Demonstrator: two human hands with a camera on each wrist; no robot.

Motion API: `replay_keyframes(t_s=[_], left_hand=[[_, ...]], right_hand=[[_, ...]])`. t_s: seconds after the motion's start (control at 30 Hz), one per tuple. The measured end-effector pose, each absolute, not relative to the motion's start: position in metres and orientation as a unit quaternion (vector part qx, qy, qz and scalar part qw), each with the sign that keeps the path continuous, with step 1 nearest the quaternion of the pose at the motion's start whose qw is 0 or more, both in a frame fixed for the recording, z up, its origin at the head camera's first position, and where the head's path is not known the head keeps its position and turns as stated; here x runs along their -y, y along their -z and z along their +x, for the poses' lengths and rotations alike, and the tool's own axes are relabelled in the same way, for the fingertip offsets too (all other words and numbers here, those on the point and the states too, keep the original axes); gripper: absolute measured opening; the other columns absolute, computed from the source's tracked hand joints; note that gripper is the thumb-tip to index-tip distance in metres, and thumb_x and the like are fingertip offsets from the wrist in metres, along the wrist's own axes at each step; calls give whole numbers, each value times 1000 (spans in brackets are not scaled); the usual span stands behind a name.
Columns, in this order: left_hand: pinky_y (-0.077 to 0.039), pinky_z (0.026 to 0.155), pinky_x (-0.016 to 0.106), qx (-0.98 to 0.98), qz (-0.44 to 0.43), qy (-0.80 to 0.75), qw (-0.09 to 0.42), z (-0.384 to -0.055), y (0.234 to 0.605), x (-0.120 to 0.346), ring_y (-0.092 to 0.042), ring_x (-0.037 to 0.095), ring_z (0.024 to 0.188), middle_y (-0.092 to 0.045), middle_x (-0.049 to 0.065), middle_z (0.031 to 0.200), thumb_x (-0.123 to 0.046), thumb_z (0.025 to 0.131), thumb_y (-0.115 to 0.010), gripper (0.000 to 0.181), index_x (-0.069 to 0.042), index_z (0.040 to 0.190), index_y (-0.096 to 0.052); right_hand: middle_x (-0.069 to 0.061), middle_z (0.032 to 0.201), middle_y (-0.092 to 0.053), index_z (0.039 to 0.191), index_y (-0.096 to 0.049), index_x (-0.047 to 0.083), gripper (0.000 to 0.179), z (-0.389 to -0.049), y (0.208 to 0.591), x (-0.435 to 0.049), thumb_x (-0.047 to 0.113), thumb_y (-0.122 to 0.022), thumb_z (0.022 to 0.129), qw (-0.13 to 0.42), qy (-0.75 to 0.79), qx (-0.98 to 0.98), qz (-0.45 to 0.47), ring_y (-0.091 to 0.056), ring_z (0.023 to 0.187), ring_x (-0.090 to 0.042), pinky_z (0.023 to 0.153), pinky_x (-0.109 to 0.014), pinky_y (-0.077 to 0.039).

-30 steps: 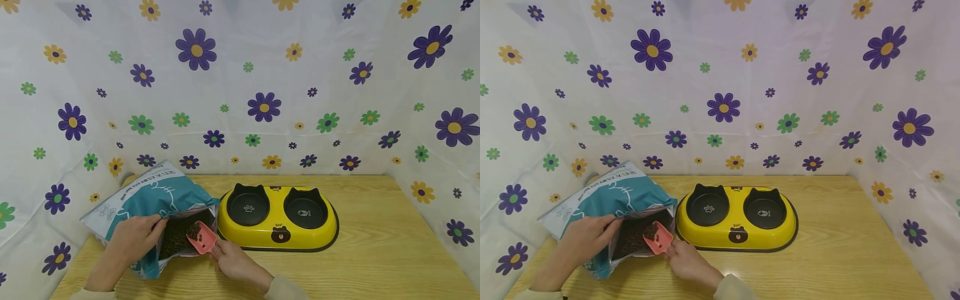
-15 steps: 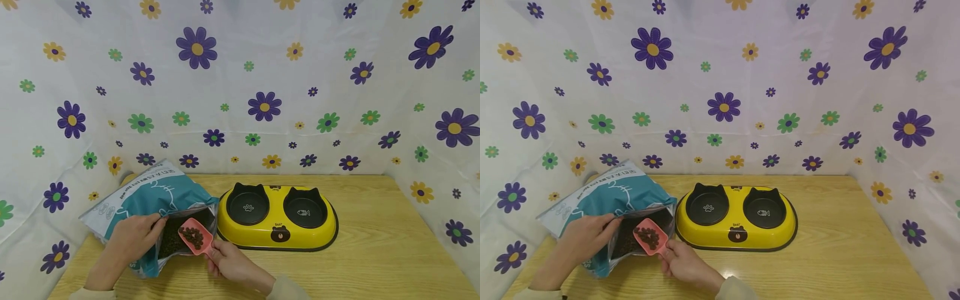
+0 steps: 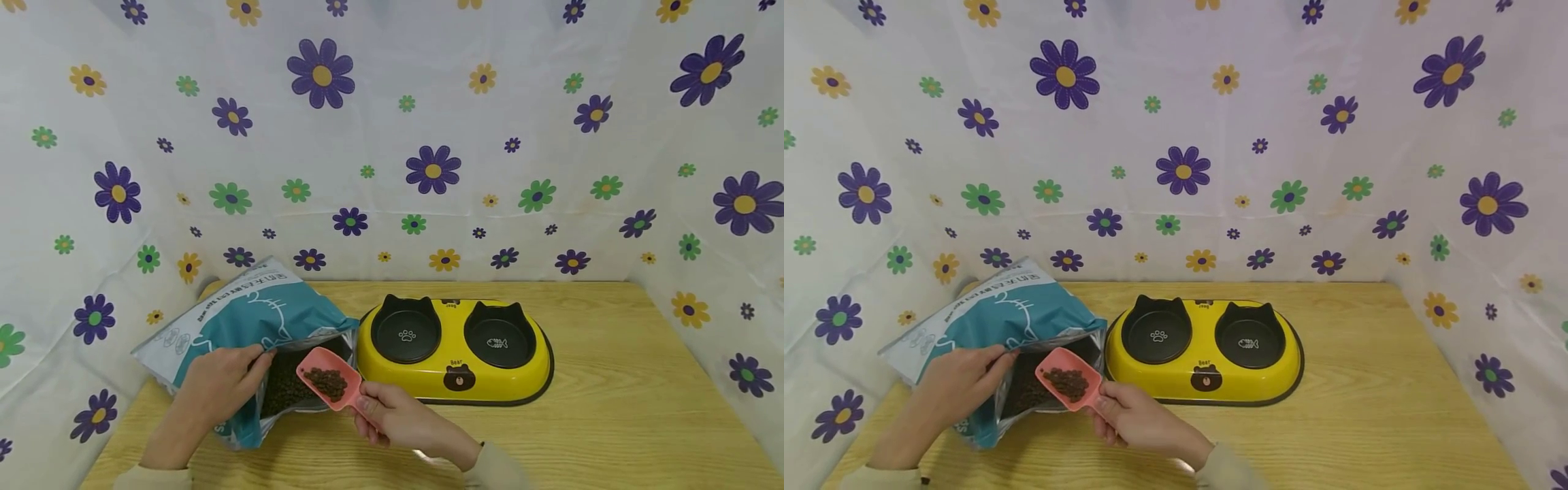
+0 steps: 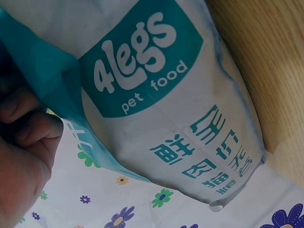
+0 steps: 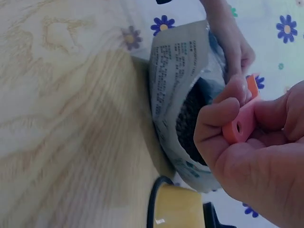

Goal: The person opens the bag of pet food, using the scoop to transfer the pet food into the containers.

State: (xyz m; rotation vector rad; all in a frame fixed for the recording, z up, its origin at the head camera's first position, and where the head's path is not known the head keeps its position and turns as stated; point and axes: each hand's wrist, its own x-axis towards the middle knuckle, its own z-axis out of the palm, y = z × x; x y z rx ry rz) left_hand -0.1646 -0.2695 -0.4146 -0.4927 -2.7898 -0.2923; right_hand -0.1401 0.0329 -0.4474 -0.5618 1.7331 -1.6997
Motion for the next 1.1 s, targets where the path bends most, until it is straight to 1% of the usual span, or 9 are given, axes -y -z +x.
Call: replay_keyframes(t_s=[0.13, 0.2, 0.27, 0.43, 0.57, 0.7, 0.8, 0.9, 1.1], left_hand=[[-28, 46, 25, 969, -172, 103, 146, -165, 415, 270, -30, 4, 43, -31, -10, 51, -26, 103, -61, 43, -23, 64, -41], [-28, 46, 25, 969, -173, 104, 145, -165, 416, 269, -30, 4, 43, -31, -10, 51, -26, 103, -61, 43, -24, 64, -41], [-28, 46, 25, 968, -174, 106, 144, -165, 416, 269, -30, 4, 43, -31, -10, 51, -26, 103, -61, 43, -24, 64, -41], [-28, 46, 24, 968, -174, 107, 143, -165, 416, 270, -30, 4, 44, -31, -11, 52, -25, 102, -61, 44, -24, 63, -41], [-27, 46, 24, 968, -174, 106, 144, -165, 416, 270, -30, 4, 44, -31, -10, 52, -25, 102, -62, 44, -24, 63, -41], [-27, 46, 25, 969, -173, 103, 142, -165, 415, 270, -30, 4, 44, -31, -10, 51, -26, 102, -61, 44, -24, 63, -41], [-28, 46, 25, 970, -171, 103, 136, -165, 414, 270, -30, 4, 44, -31, -10, 52, -26, 103, -60, 44, -24, 64, -41], [-28, 46, 24, 971, -170, 103, 132, -165, 414, 270, -30, 4, 44, -31, -10, 52, -26, 103, -60, 44, -23, 64, -41], [-28, 46, 24, 971, -169, 103, 134, -165, 415, 270, -30, 5, 44, -31, -10, 51, -26, 103, -61, 44, -23, 64, -42]], right_hand=[[-3, 82, -54, 110, -54, -5, 30, -142, 442, -55, 21, -38, 112, 315, 636, -669, -222, -46, 65, -12, 57, -21, -38], [-4, 83, -54, 110, -54, -3, 29, -143, 439, -68, 22, -38, 112, 303, 635, -677, -218, -46, 66, -12, 58, -21, -39], [-4, 84, -55, 112, -53, -4, 31, -145, 438, -82, 22, -37, 113, 286, 635, -687, -210, -47, 66, -12, 58, -21, -40], [-5, 83, -56, 111, -53, -8, 33, -153, 437, -112, 21, -37, 113, 233, 627, -722, -177, -46, 63, -9, 55, -18, -38], [-7, 81, -58, 107, -58, -5, 28, -161, 439, -127, 18, -42, 111, 162, 585, -778, -159, -46, 61, -8, 54, -18, -38], [-7, 77, -61, 103, -63, -1, 22, -168, 439, -131, 13, -48, 109, 79, 514, -844, -132, -49, 61, -10, 55, -21, -41], [-6, 74, -62, 102, -64, -1, 17, -171, 439, -130, 9, -52, 107, 40, 472, -874, -110, -52, 61, -12, 54, -22, -41], [-6, 71, -61, 102, -64, -2, 14, -174, 440, -127, 6, -54, 105, 20, 443, -891, -95, -52, 58, -12, 52, -21, -40], [-4, 68, -57, 101, -65, -2, 15, -181, 442, -120, 11, -56, 105, 4, 404, -910, -94, -48, 55, -13, 50, -21, -36]])
